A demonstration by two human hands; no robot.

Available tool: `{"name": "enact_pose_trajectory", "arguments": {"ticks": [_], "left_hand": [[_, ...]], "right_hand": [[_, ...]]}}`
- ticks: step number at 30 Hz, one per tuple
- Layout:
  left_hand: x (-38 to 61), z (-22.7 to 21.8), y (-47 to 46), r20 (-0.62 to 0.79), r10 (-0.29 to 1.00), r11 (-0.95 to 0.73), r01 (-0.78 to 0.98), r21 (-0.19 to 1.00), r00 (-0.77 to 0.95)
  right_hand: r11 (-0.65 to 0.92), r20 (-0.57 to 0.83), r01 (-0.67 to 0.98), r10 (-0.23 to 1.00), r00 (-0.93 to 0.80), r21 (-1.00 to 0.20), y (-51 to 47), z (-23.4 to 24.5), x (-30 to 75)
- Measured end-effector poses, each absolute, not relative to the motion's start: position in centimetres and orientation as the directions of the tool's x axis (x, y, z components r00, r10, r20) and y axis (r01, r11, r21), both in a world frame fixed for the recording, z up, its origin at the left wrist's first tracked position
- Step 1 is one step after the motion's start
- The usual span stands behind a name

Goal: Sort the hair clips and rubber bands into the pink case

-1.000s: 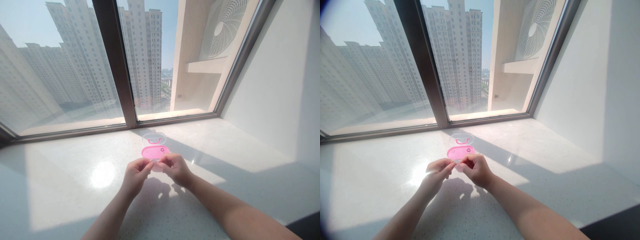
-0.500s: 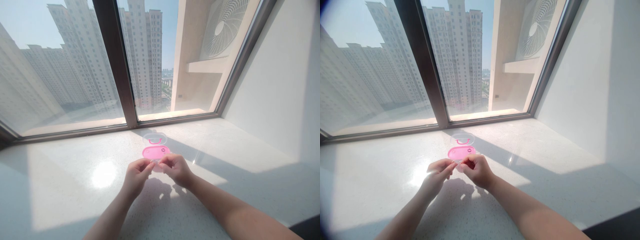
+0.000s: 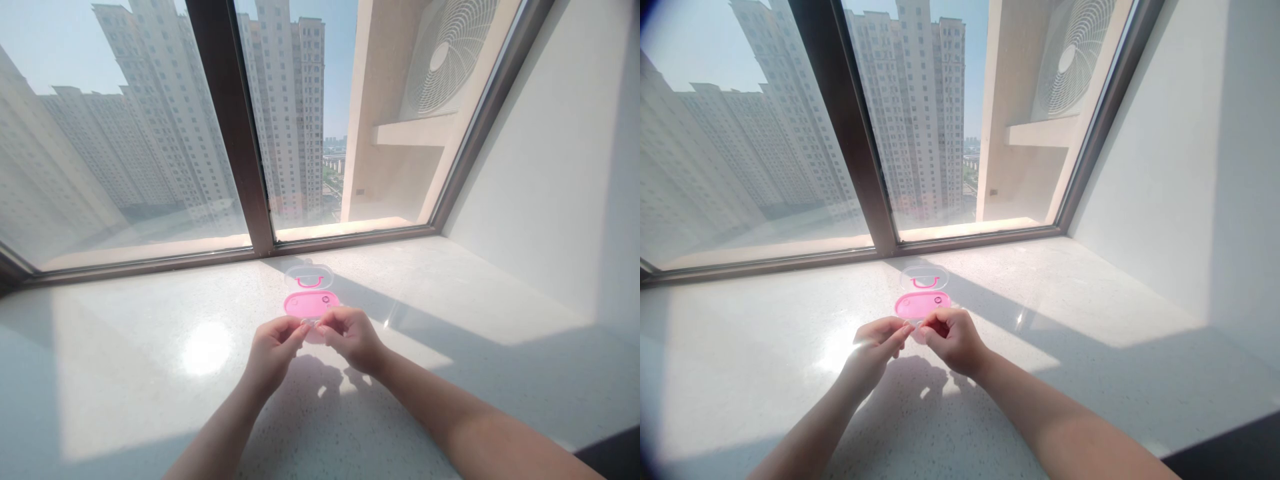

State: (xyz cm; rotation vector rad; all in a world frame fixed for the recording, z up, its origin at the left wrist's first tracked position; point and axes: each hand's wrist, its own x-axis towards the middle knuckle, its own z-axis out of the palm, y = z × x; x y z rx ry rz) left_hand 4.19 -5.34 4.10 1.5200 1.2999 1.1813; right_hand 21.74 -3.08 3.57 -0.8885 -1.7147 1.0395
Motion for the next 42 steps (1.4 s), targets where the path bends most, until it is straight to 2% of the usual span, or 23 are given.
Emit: {"name": "enact_pose_trajectory", "arguments": {"ticks": [42], "left_hand": [[4.13,3.9,-5.35,0.156,0.987,-0.163,0.246,0.955,0.051]], "right_hand": [[0.389,0.335,0.116,0.883,-0.328,-0.914,-3.14,3.59,21.76]]}}
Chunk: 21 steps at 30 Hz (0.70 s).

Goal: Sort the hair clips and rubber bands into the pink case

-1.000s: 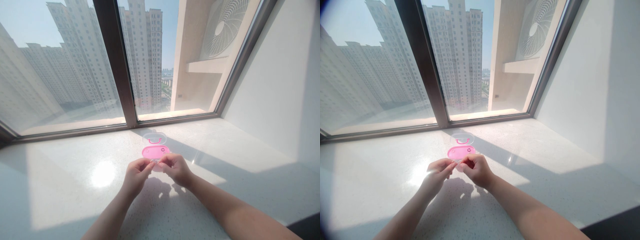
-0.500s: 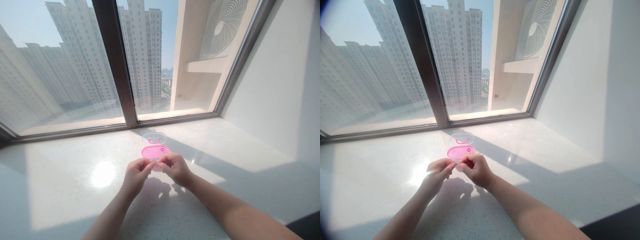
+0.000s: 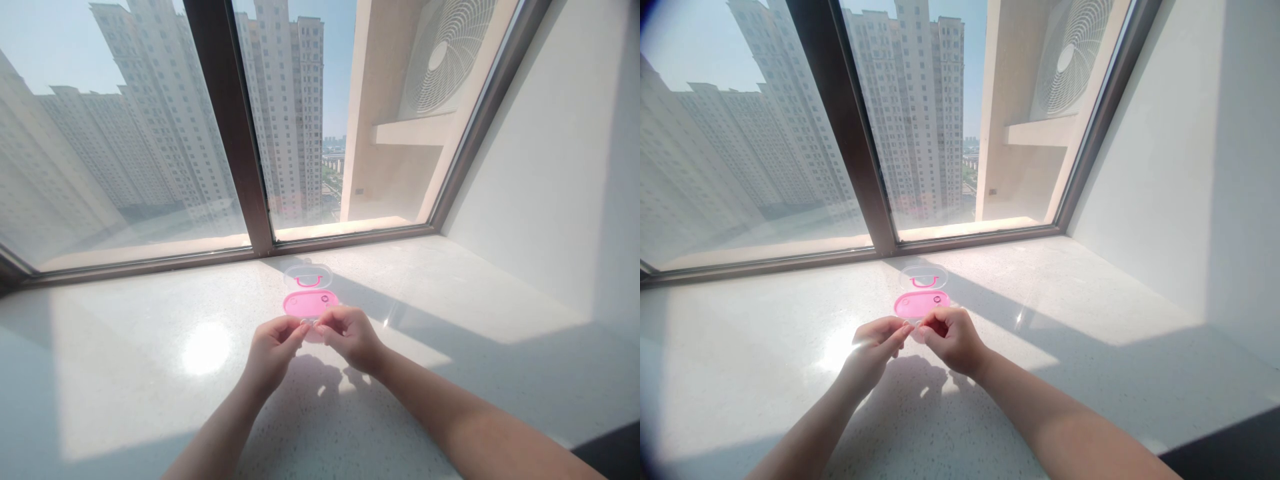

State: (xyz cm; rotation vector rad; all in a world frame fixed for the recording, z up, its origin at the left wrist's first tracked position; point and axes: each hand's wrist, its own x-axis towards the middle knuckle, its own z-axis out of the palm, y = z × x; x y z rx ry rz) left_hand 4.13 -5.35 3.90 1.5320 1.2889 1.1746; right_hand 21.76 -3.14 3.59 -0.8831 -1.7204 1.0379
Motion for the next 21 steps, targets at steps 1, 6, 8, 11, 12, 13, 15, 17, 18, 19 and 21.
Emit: {"name": "enact_pose_trajectory", "arguments": {"ticks": [1,6,8,11,12,13,15,17,18,19,21], "left_hand": [[4.12,3.88,-5.34,0.157,0.986,-0.165,0.249,0.954,0.052],[4.09,3.9,-5.33,0.17,0.984,-0.178,0.251,0.951,0.052],[4.12,3.94,-5.41,0.175,0.983,-0.182,0.251,0.951,0.05],[4.15,3.96,-5.51,0.181,0.982,-0.186,0.247,0.951,0.043],[4.15,3.95,-5.52,0.183,0.982,-0.187,0.246,0.951,0.041],[4.14,3.93,-5.51,0.183,0.982,-0.188,0.245,0.951,0.042],[4.12,3.88,-5.47,0.183,0.982,-0.188,0.246,0.951,0.046],[4.09,3.84,-5.43,0.184,0.982,-0.19,0.249,0.95,0.048],[4.07,3.83,-5.43,0.185,0.982,-0.191,0.25,0.949,0.049],[4.07,3.83,-5.45,0.187,0.981,-0.193,0.25,0.949,0.046],[4.07,3.85,-5.52,0.189,0.981,-0.194,0.25,0.948,0.045]], "right_hand": [[0.387,0.333,0.115,0.884,-0.328,-0.915,-3.12,3.56,21.75],[0.39,0.336,0.111,0.882,-0.33,-0.914,-3.1,3.49,21.79],[0.391,0.336,0.111,0.881,-0.331,-0.914,-3.11,3.49,21.81],[0.389,0.334,0.115,0.883,-0.331,-0.914,-3.14,3.52,21.79],[0.389,0.334,0.115,0.883,-0.331,-0.914,-3.16,3.53,21.78],[0.389,0.334,0.115,0.883,-0.33,-0.914,-3.17,3.56,21.75],[0.39,0.335,0.115,0.882,-0.33,-0.914,-3.2,3.62,21.69],[0.39,0.335,0.116,0.883,-0.329,-0.914,-3.21,3.67,21.66],[0.389,0.334,0.117,0.883,-0.329,-0.914,-3.21,3.68,21.66],[0.389,0.334,0.118,0.884,-0.328,-0.914,-3.21,3.69,21.66],[0.388,0.332,0.118,0.884,-0.329,-0.914,-3.19,3.67,21.7]]}}
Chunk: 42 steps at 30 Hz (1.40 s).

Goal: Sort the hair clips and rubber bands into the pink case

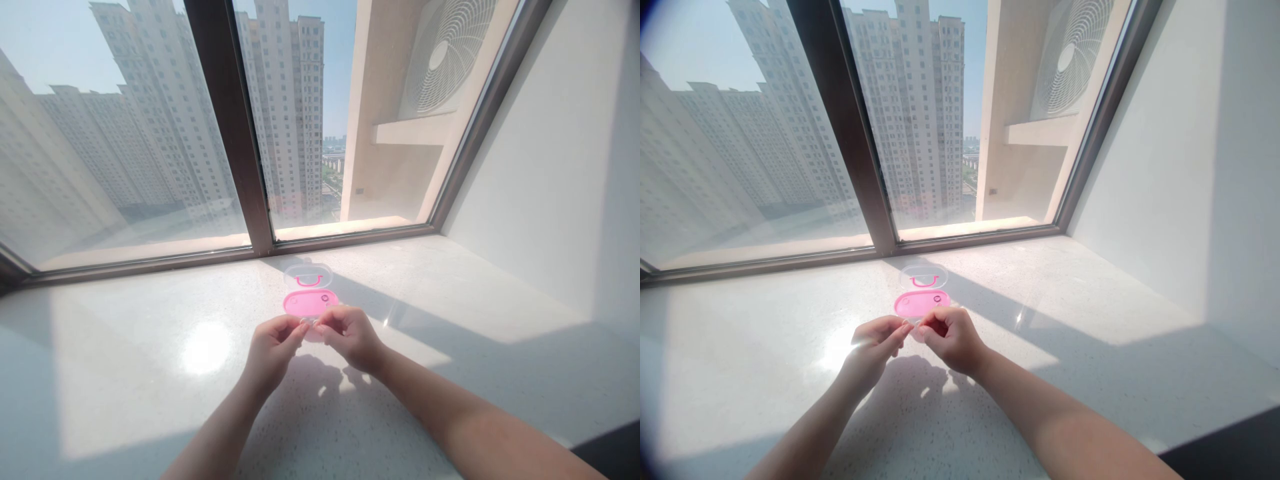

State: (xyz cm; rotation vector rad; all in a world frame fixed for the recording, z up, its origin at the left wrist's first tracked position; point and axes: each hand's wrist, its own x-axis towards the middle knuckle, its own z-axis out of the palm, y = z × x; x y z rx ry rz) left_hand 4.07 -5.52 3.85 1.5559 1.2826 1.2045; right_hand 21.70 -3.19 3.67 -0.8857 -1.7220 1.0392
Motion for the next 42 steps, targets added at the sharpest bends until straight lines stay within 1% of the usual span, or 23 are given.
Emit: {"name": "enact_pose_trajectory", "arguments": {"ticks": [14,42], "left_hand": [[4.21,4.11,-5.51,0.182,0.983,-0.186,0.225,0.956,0.037],[4.29,4.19,-5.55,0.191,0.981,-0.194,0.256,0.947,0.039]], "right_hand": [[0.379,0.323,0.108,0.882,-0.343,-0.919,-3.16,3.46,21.81],[0.366,0.309,0.114,0.887,-0.344,-0.924,-3.19,3.64,21.8]]}}
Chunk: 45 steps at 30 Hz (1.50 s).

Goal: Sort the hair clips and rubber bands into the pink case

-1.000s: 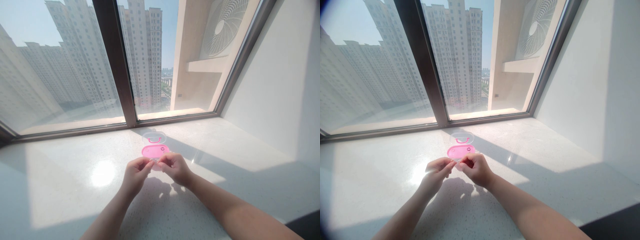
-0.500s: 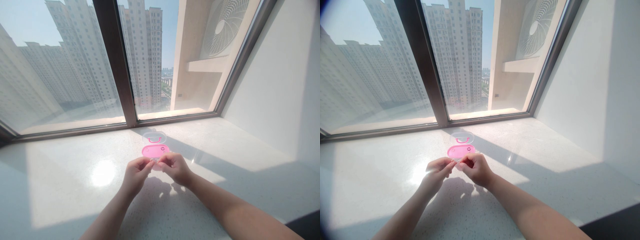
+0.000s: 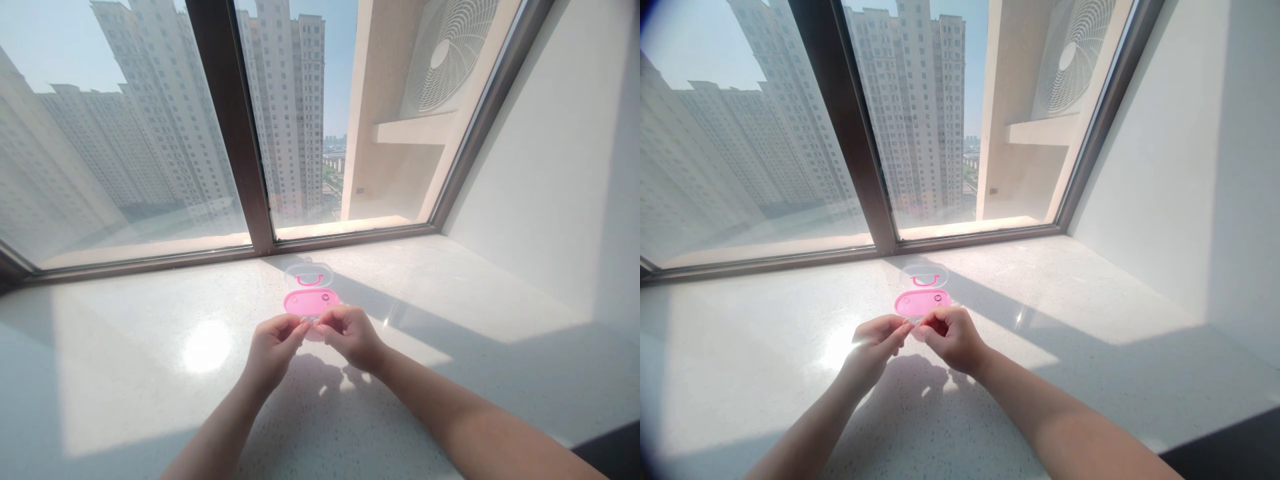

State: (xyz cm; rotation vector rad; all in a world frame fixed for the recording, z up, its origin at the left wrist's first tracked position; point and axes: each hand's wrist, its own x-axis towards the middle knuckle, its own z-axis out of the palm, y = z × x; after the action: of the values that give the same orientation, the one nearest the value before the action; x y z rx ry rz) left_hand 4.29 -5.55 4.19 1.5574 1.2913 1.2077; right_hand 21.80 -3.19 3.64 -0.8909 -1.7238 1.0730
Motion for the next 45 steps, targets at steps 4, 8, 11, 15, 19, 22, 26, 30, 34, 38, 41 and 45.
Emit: {"name": "enact_pose_trajectory", "arguments": {"ticks": [4,8,11,15,19,22,26,30,34,38,41,45], "left_hand": [[4.25,4.17,-5.55,0.195,0.98,-0.2,0.259,0.945,0.045],[4.27,4.14,-5.54,0.199,0.979,-0.204,0.262,0.943,0.045],[4.3,4.1,-5.52,0.204,0.978,-0.208,0.265,0.942,0.042],[4.31,4.1,-5.55,0.199,0.979,-0.203,0.264,0.943,0.043],[4.35,4.14,-5.61,0.202,0.979,-0.205,0.269,0.941,0.04],[4.4,4.17,-5.66,0.205,0.978,-0.208,0.281,0.937,0.038],[4.44,4.2,-5.73,0.218,0.975,-0.22,0.305,0.927,0.041],[4.41,4.21,-5.72,0.224,0.973,-0.227,0.315,0.921,0.048],[4.4,4.21,-5.73,0.225,0.974,-0.226,0.321,0.92,0.04],[4.42,4.14,-5.72,0.225,0.974,-0.225,0.324,0.919,0.041],[4.44,4.13,-5.72,0.227,0.973,-0.226,0.315,0.922,0.032],[4.49,4.23,-5.81,0.228,0.973,-0.224,0.304,0.926,0.024]], "right_hand": [[0.368,0.31,0.122,0.888,-0.34,-0.922,-3.22,3.68,21.77],[0.363,0.306,0.112,0.887,-0.345,-0.925,-3.23,3.68,21.8],[0.365,0.309,0.11,0.886,-0.345,-0.925,-3.21,3.63,21.84],[0.376,0.316,0.12,0.883,-0.346,-0.919,-3.22,3.66,21.84],[0.388,0.323,0.126,0.877,-0.356,-0.913,-3.29,3.72,21.8],[0.38,0.32,0.12,0.882,-0.346,-0.917,-3.31,3.7,21.78],[0.381,0.322,0.119,0.883,-0.342,-0.917,-3.32,3.68,21.77],[0.383,0.322,0.132,0.884,-0.337,-0.914,-3.33,3.72,21.76],[0.382,0.322,0.134,0.887,-0.332,-0.914,-3.3,3.7,21.74],[0.378,0.318,0.132,0.887,-0.334,-0.916,-3.28,3.66,21.73],[0.383,0.323,0.13,0.886,-0.333,-0.915,-3.27,3.65,21.73],[0.379,0.319,0.13,0.886,-0.337,-0.916,-3.31,3.66,21.73]]}}
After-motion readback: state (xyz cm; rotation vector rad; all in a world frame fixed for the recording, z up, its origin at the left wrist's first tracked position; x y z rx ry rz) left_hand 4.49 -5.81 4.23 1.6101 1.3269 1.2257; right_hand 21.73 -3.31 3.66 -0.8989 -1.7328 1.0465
